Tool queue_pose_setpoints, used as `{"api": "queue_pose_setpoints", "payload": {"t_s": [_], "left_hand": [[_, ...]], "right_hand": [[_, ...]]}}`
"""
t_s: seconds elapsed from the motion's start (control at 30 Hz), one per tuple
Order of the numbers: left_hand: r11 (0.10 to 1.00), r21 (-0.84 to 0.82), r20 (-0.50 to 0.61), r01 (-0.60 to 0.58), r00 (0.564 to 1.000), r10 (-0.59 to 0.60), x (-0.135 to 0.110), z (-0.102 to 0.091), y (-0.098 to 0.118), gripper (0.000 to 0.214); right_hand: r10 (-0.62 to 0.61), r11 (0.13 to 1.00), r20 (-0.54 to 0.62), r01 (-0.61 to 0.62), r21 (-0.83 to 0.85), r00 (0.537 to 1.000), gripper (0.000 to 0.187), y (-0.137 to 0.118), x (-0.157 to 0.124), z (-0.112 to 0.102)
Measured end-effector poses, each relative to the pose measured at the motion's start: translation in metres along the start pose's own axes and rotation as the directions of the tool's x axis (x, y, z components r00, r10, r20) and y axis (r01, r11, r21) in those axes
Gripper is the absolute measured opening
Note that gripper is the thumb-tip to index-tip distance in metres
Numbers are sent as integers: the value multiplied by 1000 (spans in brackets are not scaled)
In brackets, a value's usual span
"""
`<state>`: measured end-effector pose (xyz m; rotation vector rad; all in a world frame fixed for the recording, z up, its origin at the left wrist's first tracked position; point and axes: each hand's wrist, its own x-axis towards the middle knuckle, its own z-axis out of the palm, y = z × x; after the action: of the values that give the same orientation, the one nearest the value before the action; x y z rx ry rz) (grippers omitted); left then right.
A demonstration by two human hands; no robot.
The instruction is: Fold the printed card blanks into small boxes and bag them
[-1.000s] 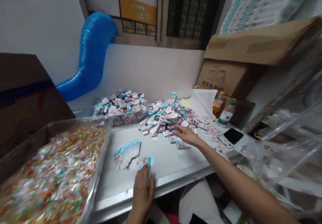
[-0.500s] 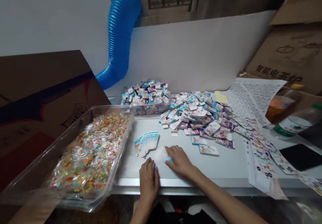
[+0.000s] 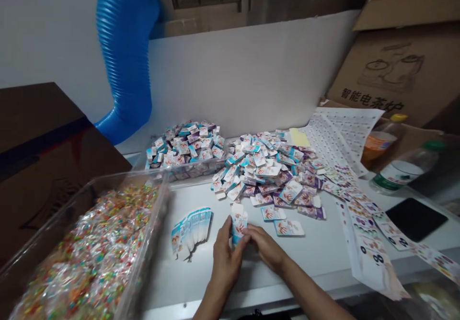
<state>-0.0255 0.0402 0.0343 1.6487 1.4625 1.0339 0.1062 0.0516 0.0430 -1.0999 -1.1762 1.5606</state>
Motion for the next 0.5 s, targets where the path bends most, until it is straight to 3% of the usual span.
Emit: {"api": "queue_pose_setpoints", "payload": {"t_s": [0.07, 0.17, 0.33, 0.5], "left_hand": [[998, 36, 47, -48, 998, 47, 5, -1, -3, 63], [986, 112, 115, -127, 987, 114, 10, -4, -13, 63], [940, 222, 204, -258, 955, 214, 13, -11, -16, 60], [909, 318, 242, -269, 950, 197, 18, -15, -4, 56]], "right_hand": [[36, 999, 44, -38, 39, 998, 41, -6, -4, -5], [31, 993, 36, -27, -115, 999, 44, -15, -2, -15], [28, 962, -36, -37, -272, 999, 26, -21, 13, -25], [77, 917, -14, -76, -391, 997, 7, -30, 19, -24]]}}
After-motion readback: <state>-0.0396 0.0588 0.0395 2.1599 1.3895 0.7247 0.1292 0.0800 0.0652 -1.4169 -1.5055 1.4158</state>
